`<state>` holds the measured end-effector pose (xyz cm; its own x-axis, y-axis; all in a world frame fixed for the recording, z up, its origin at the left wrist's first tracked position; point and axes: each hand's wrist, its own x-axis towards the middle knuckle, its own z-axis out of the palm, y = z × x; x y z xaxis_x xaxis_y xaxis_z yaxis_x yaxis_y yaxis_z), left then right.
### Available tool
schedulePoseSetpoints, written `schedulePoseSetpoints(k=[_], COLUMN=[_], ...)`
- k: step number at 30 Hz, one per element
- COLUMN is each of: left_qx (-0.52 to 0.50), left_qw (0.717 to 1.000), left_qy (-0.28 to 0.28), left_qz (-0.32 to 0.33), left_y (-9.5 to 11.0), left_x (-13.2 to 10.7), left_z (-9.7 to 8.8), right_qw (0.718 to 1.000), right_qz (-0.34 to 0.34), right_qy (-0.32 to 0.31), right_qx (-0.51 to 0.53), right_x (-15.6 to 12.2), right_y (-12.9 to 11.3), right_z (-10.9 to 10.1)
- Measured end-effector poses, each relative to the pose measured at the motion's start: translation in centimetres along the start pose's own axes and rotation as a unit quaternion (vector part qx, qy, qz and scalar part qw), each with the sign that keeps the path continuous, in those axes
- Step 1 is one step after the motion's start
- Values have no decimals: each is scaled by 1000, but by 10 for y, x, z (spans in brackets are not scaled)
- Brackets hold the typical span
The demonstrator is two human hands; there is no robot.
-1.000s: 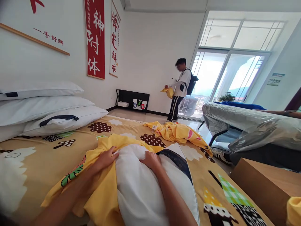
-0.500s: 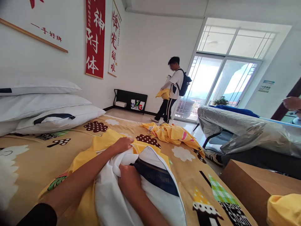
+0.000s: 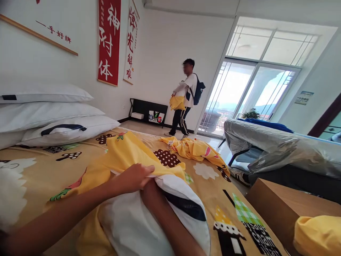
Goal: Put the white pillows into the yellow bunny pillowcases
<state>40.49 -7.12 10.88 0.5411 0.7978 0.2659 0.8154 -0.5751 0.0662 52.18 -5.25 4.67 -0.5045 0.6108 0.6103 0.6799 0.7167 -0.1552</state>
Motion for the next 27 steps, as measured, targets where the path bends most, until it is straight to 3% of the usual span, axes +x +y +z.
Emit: schedulePoseSetpoints(k=[3,6,8,10,12,13,15,17,19,21,23,25,27], left_qx=[-54,-96,-106,-83,-30,3,59,84,60,-4,-63,-101,-176], left_qw=[998,994,991,984,972,966,957,953,959,969,962,914,861], left_qy=[9,33,75,135,182,189,168,127,106,142,254,381,409], left_qz=[-41,-35,9,76,145,177,229,261,254,201,76,-97,-244], left_y=[-25,-28,-17,2,21,29,40,42,33,10,-26,-74,-120], left_x=[-16,-30,-40,-50,-59,-62,-67,-71,-76,-81,-84,-82,-75], left_z=[6,8,7,7,10,12,16,17,10,-4,-21,-33,-37], right_qw=[996,984,985,996,994,989,980,966,949,946,948,952,960], right_qz=[19,14,14,42,101,135,185,183,164,174,212,236,230], right_qy=[-79,-169,-154,-67,20,31,-44,-180,-263,-267,-233,-194,-155], right_qx=[22,63,76,45,-21,-48,-56,-5,52,67,34,-14,-50], right_x=[-13,-24,-24,-17,-6,-1,5,4,-2,-9,-13,-12,-6], right_y=[-7,-22,-29,-29,-19,-10,9,28,43,54,61,62,57], right_z=[-23,-65,-93,-109,-108,-103,-86,-68,-52,-42,-39,-42,-51])
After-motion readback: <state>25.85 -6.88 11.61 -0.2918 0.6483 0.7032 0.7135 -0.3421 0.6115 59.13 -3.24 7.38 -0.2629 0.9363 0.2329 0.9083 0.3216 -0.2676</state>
